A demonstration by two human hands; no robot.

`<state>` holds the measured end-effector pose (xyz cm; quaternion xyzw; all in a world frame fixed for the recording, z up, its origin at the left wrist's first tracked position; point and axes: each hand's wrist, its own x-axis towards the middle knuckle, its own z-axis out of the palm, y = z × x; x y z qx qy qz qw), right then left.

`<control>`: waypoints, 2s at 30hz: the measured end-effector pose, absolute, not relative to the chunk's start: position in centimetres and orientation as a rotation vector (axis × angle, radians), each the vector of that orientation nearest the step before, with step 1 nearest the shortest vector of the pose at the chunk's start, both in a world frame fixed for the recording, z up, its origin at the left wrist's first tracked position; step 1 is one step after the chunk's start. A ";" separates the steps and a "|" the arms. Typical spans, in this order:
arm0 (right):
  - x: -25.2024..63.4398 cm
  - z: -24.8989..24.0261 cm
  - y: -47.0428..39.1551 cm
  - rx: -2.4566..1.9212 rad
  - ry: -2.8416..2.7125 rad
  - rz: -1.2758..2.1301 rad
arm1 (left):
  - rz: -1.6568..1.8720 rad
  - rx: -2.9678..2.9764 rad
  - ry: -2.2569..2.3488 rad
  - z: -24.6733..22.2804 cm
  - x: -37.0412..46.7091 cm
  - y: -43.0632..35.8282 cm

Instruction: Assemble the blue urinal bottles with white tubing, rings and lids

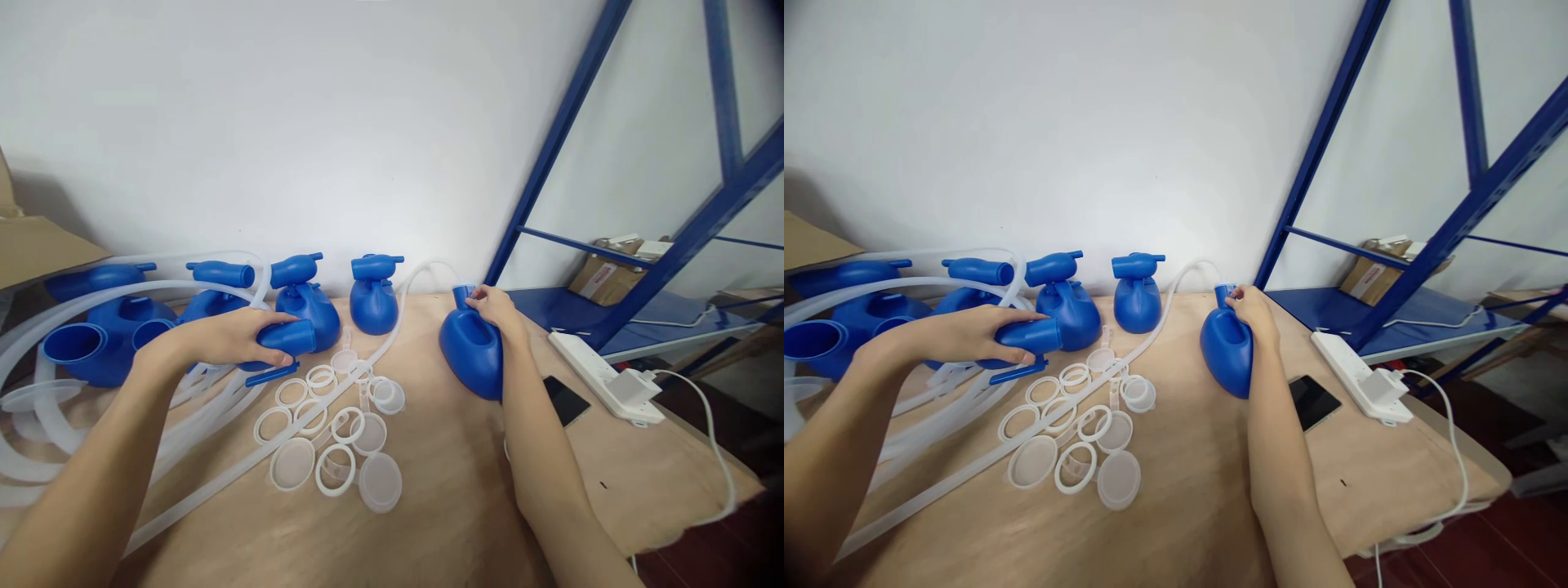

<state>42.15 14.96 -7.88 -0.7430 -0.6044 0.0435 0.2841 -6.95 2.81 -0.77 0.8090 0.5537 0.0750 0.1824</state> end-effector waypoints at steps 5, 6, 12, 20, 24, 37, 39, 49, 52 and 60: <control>41.9 -7.8 15.1 -1.988 -1.669 0.038 | 0.097 2.313 1.555 -0.8 -6.8 3.0; 42.0 -7.8 15.1 -1.983 -1.686 0.037 | 0.083 2.315 1.555 -0.8 -6.8 3.0; 42.9 -8.3 14.9 -1.945 -1.781 0.107 | 0.083 2.318 1.557 -0.8 -7.1 3.1; 44.7 -7.4 18.8 -1.875 -2.066 0.151 | 0.086 2.316 1.545 -0.6 -7.2 2.9; 45.2 -6.9 19.4 -1.833 -2.130 0.136 | 0.065 2.316 1.542 -0.5 -7.1 2.9; 44.8 -9.1 18.0 -1.467 -2.041 0.263 | 0.060 2.364 1.492 -0.9 -5.1 3.0; 44.3 -9.8 17.7 -1.367 -1.912 0.368 | 0.031 2.366 1.496 -0.8 -5.1 3.0; 41.7 -13.0 17.2 -1.232 -1.601 0.538 | 0.034 2.456 1.423 -0.2 -4.2 2.3; 41.0 -13.6 17.8 -1.216 -1.557 0.534 | 0.190 2.637 1.259 -1.1 -0.6 0.7; 39.1 -14.5 18.7 -1.172 -1.483 0.470 | 0.308 2.894 0.802 -7.6 9.0 -1.5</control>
